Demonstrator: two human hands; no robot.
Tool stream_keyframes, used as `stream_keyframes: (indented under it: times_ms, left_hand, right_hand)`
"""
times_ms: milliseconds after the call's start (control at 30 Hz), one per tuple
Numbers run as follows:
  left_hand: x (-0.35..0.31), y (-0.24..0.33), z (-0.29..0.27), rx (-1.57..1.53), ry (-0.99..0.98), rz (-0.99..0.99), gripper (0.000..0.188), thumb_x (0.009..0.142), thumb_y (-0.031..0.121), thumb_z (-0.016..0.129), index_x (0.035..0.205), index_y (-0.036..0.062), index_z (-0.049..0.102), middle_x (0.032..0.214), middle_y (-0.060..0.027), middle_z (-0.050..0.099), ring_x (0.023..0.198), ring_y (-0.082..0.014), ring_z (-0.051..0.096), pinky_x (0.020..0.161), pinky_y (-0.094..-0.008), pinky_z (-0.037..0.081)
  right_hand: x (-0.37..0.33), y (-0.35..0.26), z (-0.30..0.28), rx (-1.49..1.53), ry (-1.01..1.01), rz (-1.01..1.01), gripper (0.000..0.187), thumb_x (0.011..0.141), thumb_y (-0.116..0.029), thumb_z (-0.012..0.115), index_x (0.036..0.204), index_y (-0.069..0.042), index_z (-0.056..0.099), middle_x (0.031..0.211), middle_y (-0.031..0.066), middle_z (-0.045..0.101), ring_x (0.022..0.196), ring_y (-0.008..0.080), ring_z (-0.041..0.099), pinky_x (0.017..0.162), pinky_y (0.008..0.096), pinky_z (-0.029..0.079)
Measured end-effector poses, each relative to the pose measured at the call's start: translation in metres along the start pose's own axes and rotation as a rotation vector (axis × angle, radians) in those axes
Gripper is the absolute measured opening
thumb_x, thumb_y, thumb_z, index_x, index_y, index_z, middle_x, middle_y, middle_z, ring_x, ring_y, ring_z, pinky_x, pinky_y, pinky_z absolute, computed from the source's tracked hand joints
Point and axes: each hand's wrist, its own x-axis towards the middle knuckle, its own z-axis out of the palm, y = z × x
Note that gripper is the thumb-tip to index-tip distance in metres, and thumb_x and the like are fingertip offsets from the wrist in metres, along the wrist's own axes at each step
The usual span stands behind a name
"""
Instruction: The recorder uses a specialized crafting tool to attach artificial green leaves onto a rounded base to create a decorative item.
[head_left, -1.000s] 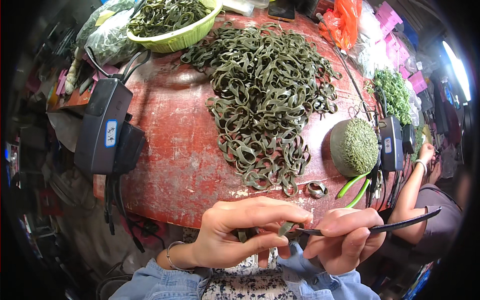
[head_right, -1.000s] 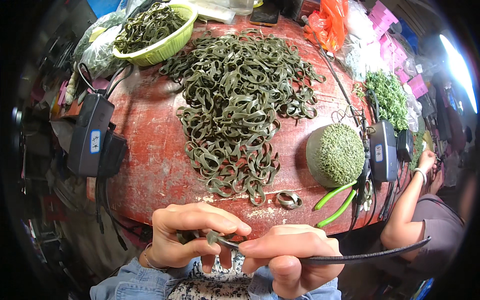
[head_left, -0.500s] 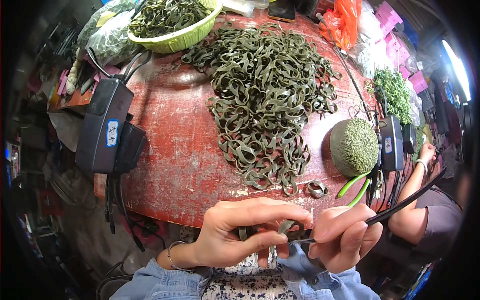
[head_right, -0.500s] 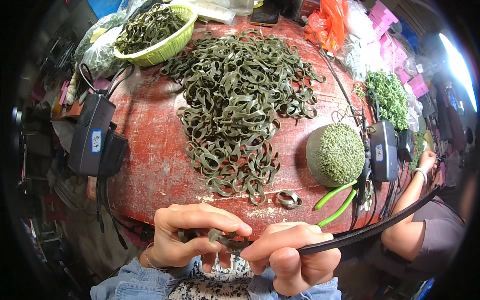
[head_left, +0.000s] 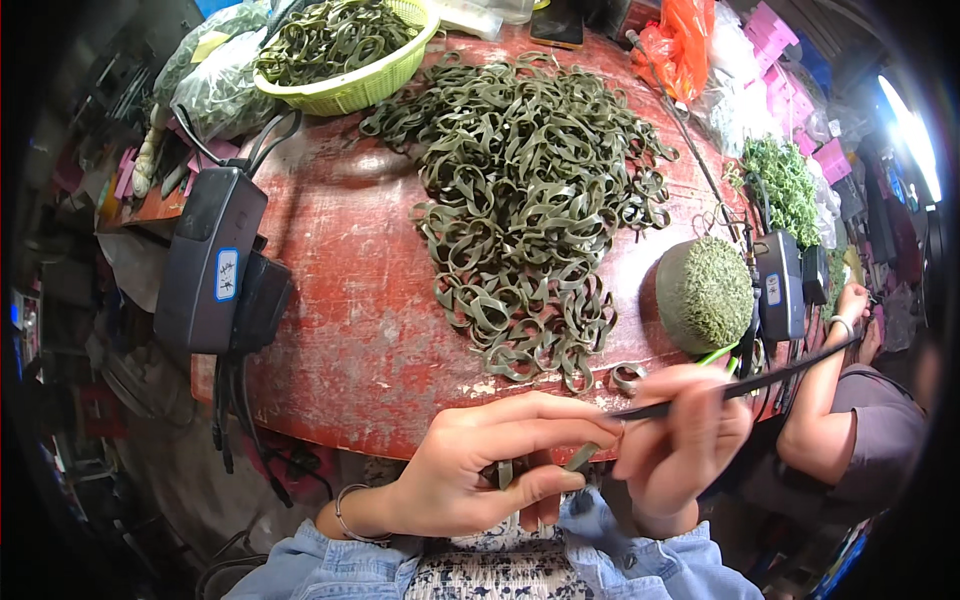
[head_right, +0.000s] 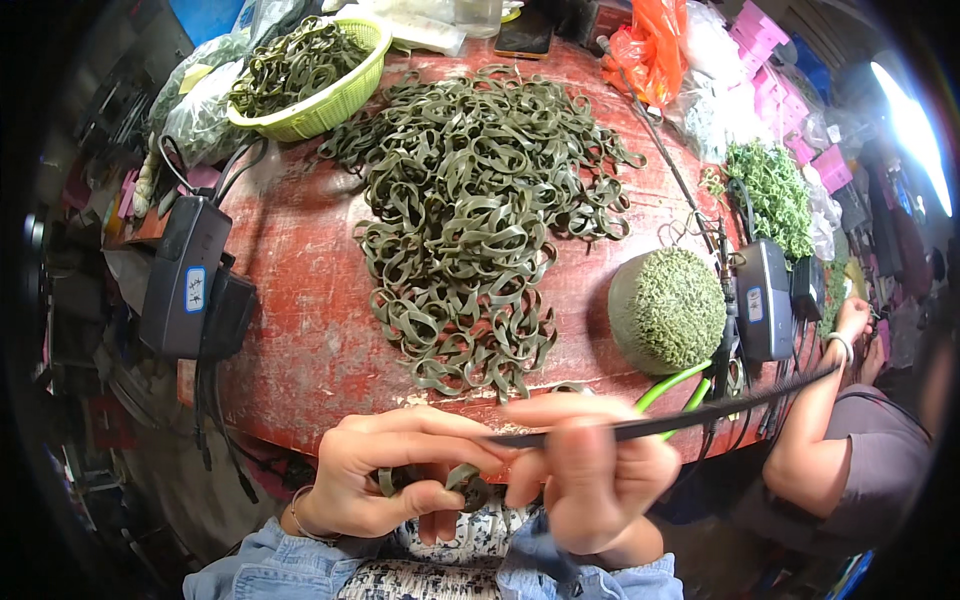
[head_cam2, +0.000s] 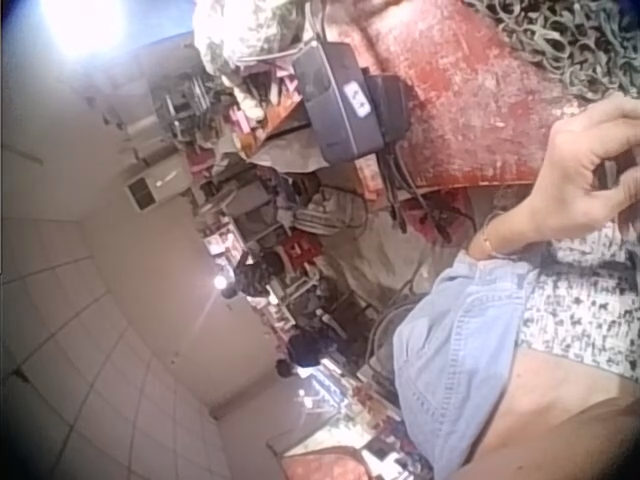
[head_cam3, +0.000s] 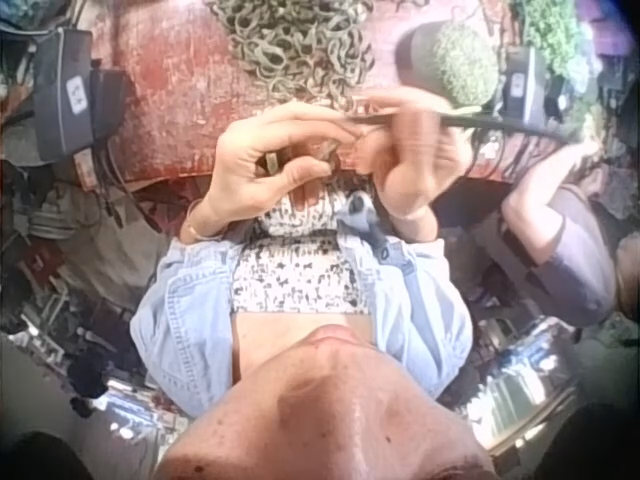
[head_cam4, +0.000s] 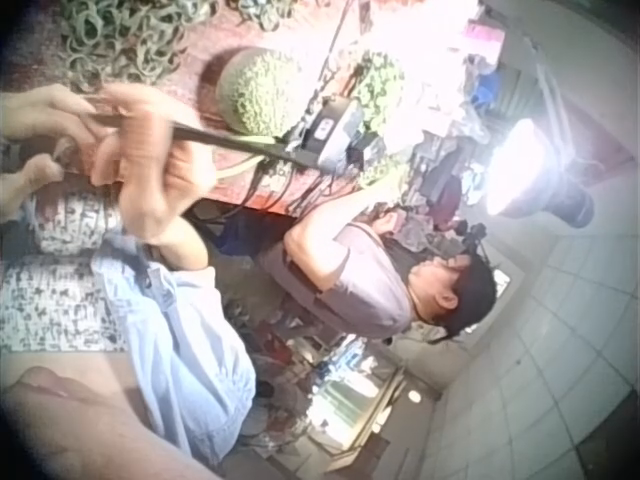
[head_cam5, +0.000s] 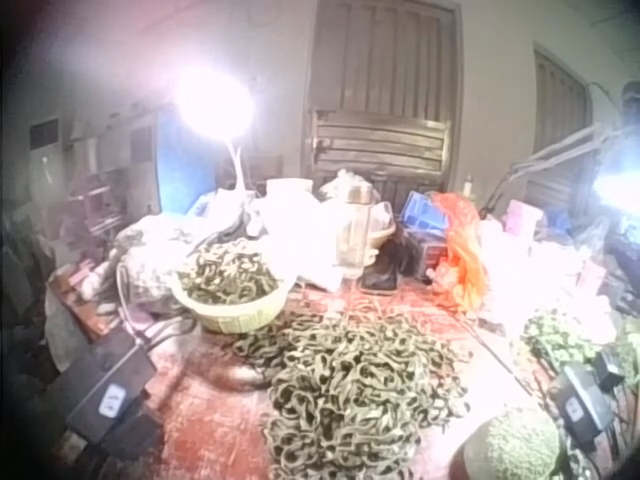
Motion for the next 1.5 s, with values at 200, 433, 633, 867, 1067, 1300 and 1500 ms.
stream_keyframes:
  times_ms: [200, 433, 633, 867, 1067, 1300, 1500]
  left_hand:
    - [0.002, 0.005, 0.004, -0.153, 0.109, -0.098, 0.018, 0.076, -0.004, 0.056, 0.093, -0.0065, 0.059, 0.085, -0.0153, 0.063, 0.055, -0.0133, 0.061, 0.041, -0.0202, 0.049]
    - [0.001, 0.009, 0.007, -0.170, 0.161, -0.100, 0.018, 0.075, -0.006, 0.055, 0.093, -0.0075, 0.058, 0.082, -0.0143, 0.063, 0.054, -0.0133, 0.061, 0.041, -0.0199, 0.048]
    - [-0.002, 0.007, 0.007, -0.167, 0.189, -0.106, 0.021, 0.074, -0.006, 0.055, 0.095, -0.0078, 0.058, 0.082, -0.0150, 0.063, 0.053, -0.0128, 0.060, 0.040, -0.0204, 0.048]
    - [-0.006, 0.008, 0.007, -0.313, 0.190, -0.225, 0.017, 0.083, 0.005, 0.052, 0.093, -0.0064, 0.059, 0.068, -0.0111, 0.061, 0.049, -0.0094, 0.056, 0.038, -0.0184, 0.042]
    - [-0.006, 0.006, 0.007, -0.140, 0.187, -0.035, 0.017, 0.082, 0.004, 0.051, 0.091, -0.0058, 0.062, 0.061, -0.0093, 0.060, 0.046, -0.0066, 0.051, 0.040, -0.0194, 0.037]
    - [-0.008, 0.010, 0.003, -0.124, 0.161, -0.045, 0.022, 0.075, -0.004, 0.051, 0.093, -0.0058, 0.062, 0.061, -0.0101, 0.060, 0.047, -0.0069, 0.052, 0.042, -0.0197, 0.038]
    - [-0.011, 0.006, -0.002, -0.114, 0.063, -0.038, 0.024, 0.079, -0.001, 0.055, 0.102, 0.0015, 0.061, 0.070, -0.0069, 0.061, 0.057, -0.0066, 0.053, 0.053, -0.0204, 0.042]
  right_hand:
    - [-0.008, 0.004, -0.012, -0.141, -0.157, -0.319, 0.036, 0.090, -0.032, 0.040, 0.089, 0.001, 0.054, 0.053, 0.0056, 0.058, 0.038, 0.0124, 0.050, 0.038, 0.0237, 0.040]
    - [-0.006, 0.008, 0.002, -0.310, -0.219, -0.579, 0.032, 0.091, -0.029, 0.038, 0.085, 0.000, 0.050, 0.043, 0.0025, 0.051, 0.033, 0.0081, 0.044, 0.034, 0.0185, 0.033]
    - [-0.009, 0.011, -0.004, -0.410, -0.073, -0.645, 0.033, 0.091, -0.030, 0.038, 0.085, 0.000, 0.050, 0.042, 0.0017, 0.051, 0.036, 0.0067, 0.044, 0.034, 0.0188, 0.033]
    - [-0.014, 0.007, -0.010, -0.291, -0.143, -0.486, 0.024, 0.087, -0.022, 0.049, 0.088, 0.001, 0.054, 0.060, 0.0091, 0.060, 0.046, 0.0157, 0.056, 0.041, 0.0247, 0.043]
    - [-0.015, 0.001, -0.004, -0.069, -0.180, -0.292, 0.031, 0.089, -0.028, 0.045, 0.086, 0.002, 0.054, 0.052, 0.0077, 0.056, 0.043, 0.0155, 0.055, 0.040, 0.0250, 0.042]
    - [-0.015, 0.000, -0.004, -0.013, -0.226, -0.193, 0.039, 0.089, -0.031, 0.045, 0.079, 0.004, 0.060, 0.052, 0.0077, 0.055, 0.043, 0.0152, 0.055, 0.040, 0.0244, 0.042]
    - [-0.015, -0.005, -0.001, -0.056, -0.174, -0.090, 0.043, 0.089, -0.033, 0.044, 0.075, 0.004, 0.061, 0.051, 0.0076, 0.055, 0.043, 0.0134, 0.053, 0.041, 0.0236, 0.041]
